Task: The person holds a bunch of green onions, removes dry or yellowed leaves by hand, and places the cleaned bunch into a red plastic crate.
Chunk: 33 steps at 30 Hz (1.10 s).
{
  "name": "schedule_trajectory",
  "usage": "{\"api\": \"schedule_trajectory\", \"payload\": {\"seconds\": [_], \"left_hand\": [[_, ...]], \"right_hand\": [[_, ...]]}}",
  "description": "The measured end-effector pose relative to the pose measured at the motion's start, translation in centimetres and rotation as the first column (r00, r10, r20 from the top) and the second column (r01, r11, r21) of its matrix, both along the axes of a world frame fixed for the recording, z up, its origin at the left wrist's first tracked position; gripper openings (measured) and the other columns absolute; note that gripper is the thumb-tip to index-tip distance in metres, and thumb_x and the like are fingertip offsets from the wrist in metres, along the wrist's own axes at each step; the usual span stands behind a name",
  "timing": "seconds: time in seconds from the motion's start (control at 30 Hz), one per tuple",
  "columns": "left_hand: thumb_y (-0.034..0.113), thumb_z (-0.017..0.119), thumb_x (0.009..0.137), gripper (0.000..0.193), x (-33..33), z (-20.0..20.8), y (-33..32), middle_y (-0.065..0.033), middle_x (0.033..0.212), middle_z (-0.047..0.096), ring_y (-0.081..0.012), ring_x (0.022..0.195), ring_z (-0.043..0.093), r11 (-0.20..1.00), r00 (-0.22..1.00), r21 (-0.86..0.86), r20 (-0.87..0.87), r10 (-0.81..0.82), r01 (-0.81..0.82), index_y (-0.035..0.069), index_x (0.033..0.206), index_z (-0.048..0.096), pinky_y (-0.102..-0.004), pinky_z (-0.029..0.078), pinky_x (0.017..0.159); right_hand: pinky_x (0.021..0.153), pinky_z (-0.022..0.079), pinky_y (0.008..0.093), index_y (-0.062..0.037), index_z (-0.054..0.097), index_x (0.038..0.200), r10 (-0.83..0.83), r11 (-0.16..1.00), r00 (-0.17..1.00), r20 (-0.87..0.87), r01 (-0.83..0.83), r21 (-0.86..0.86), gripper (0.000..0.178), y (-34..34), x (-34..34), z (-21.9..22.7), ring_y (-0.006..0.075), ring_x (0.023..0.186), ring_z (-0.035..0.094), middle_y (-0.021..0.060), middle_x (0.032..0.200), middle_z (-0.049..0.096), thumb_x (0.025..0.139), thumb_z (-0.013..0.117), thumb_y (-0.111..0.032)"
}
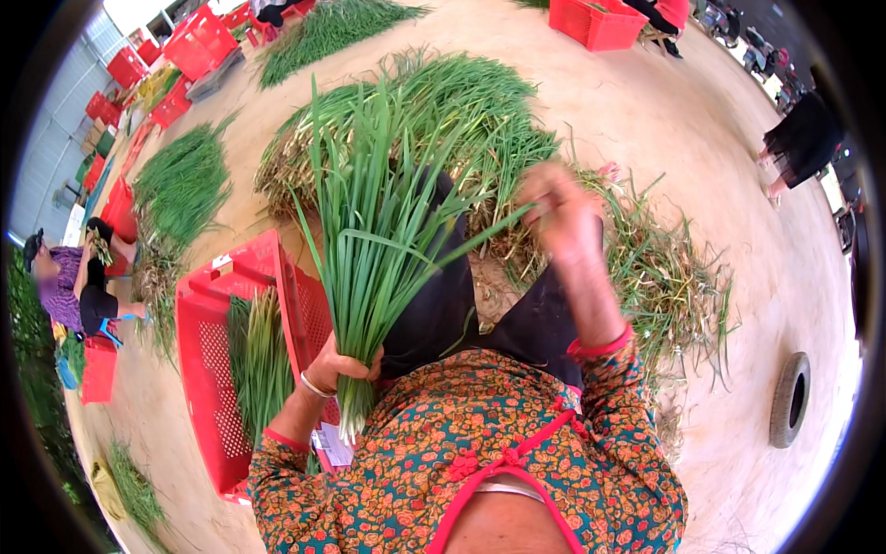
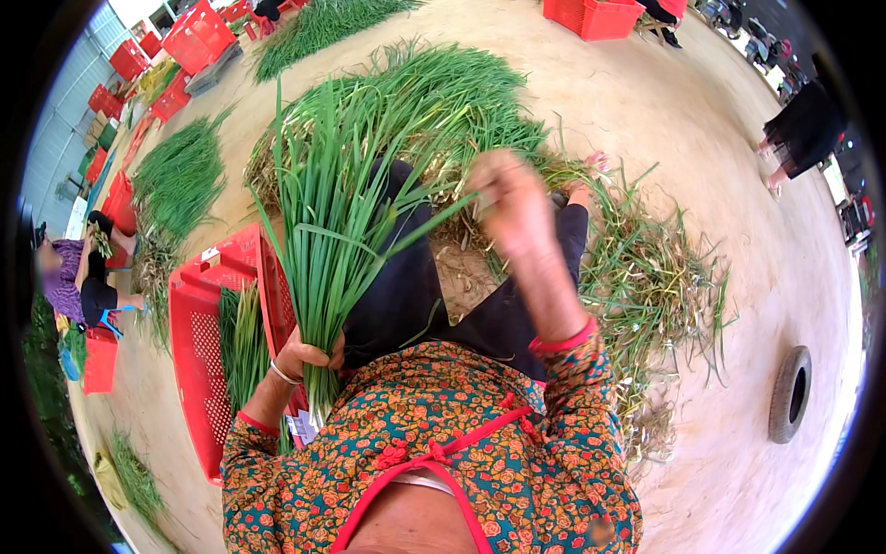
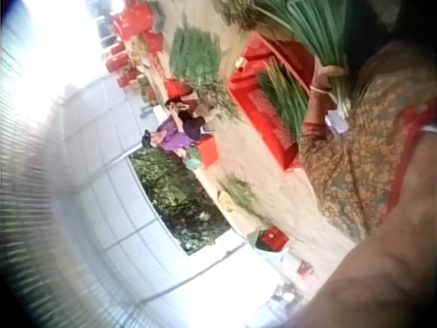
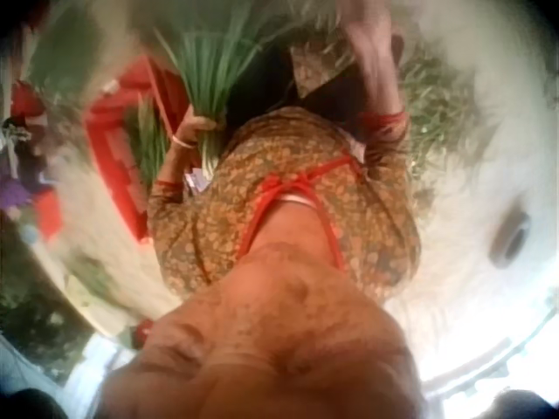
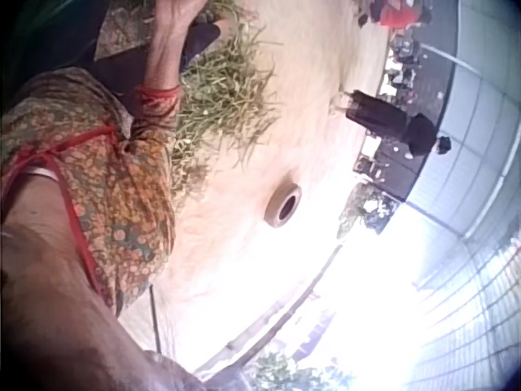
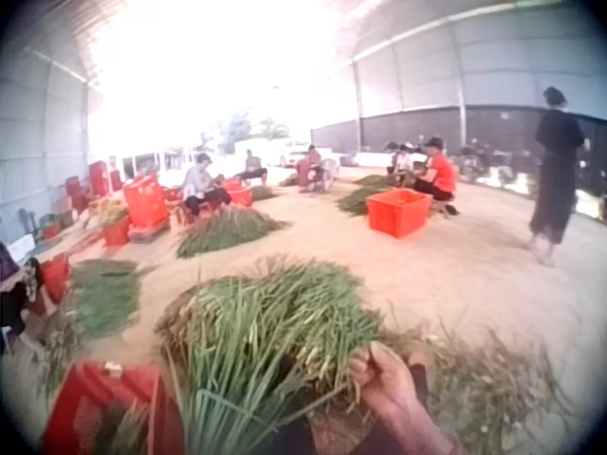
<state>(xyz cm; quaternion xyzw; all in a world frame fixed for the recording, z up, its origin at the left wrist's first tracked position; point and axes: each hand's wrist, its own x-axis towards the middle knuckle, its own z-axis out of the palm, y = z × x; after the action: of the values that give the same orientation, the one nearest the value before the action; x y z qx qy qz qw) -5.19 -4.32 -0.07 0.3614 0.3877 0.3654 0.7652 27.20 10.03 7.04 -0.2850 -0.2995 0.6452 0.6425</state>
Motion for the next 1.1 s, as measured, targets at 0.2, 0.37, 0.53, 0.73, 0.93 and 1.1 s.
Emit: {"api": "schedule_trajectory", "payload": {"seconds": [0.2,0.37,0.53,0.73,0.93,1.1], "left_hand": [[0.0,0.06,0.052,0.042,1.0,0.3,0.3,-0.0092,0.068,0.05,-0.0188,0.053,0.049,0.995,0.994,-0.067,0.074,0.075,-0.07,-0.003,0.093,0.051,-0.0313,0.042,0.047],[0.002,0.061,0.051,0.045,1.0,-0.3,0.7,-0.0095,0.067,0.05,-0.0199,0.051,0.049,1.0,1.0,-0.03,0.005,-0.009,0.009,-0.002,0.095,0.051,-0.0316,0.042,0.047],[0.002,0.063,0.051,0.045,1.2,0.1,0.3,-0.0082,0.065,0.047,-0.0204,0.05,0.047,1.0,0.999,0.006,0.019,-0.029,0.029,-0.001,0.095,0.051,-0.0328,0.041,0.047],[0.004,0.061,0.05,0.037,1.4,-0.3,0.5,-0.0094,0.065,0.052,-0.0189,0.05,0.05,0.999,0.998,0.024,-0.043,-0.04,0.041,-0.004,0.086,0.053,-0.0295,0.041,0.046],[0.004,0.062,0.051,0.034,1.9,0.0,0.6,-0.008,0.067,0.054,-0.0169,0.053,0.051,0.999,0.998,-0.004,-0.048,-0.038,0.038,-0.003,0.083,0.055,-0.0286,0.041,0.048],[0.003,0.065,0.052,0.039,2.1,0.3,1.1,-0.007,0.068,0.053,-0.0167,0.057,0.051,0.985,0.97,0.105,-0.215,-0.114,0.139,-0.002,0.089,0.054,-0.029,0.043,0.051]], "right_hand": [[0.043,0.036,0.0222,-0.0106,0.051,0.057,-0.28,0.96,0.762,0.584,0.214,0.18,0.04,-0.8,4.3,-0.6,0.0068,0.043,0.045,-0.0015,0.05,0.048,0.09,0.06,-0.033],[0.047,0.038,0.0206,-0.0012,0.058,0.093,-0.104,0.944,0.751,0.652,-0.132,0.302,0.016,-4.7,-2.3,0.9,0.0029,0.055,0.046,-0.0033,0.065,0.054,0.087,0.062,-0.016],[0.051,0.046,0.0432,-0.0075,0.055,0.098,-0.378,0.832,0.245,0.893,-0.334,0.444,0.031,-5.9,-4.6,-1.0,0.0343,0.057,0.06,0.0157,0.061,0.059,0.083,0.064,-0.034],[0.051,0.048,0.0424,-0.0075,0.052,0.09,-0.475,0.72,0.064,0.877,-0.546,0.43,0.018,-7.2,-5.7,-5.0,0.0337,0.061,0.061,0.013,0.069,0.06,0.085,0.059,-0.023],[0.045,0.039,0.0244,-0.001,0.054,0.082,-0.077,0.988,0.799,0.597,-0.019,0.152,0.009,-5.5,-3.3,-3.1,0.0087,0.048,0.047,0.0017,0.056,0.048,0.089,0.056,-0.006],[0.043,0.038,0.0216,0.0009,0.057,0.098,-0.012,0.95,0.793,0.609,-0.181,0.254,0.011,-5.2,-3.0,-0.2,0.0043,0.046,0.045,-0.0019,0.058,0.051,0.092,0.053,-0.007]]}}
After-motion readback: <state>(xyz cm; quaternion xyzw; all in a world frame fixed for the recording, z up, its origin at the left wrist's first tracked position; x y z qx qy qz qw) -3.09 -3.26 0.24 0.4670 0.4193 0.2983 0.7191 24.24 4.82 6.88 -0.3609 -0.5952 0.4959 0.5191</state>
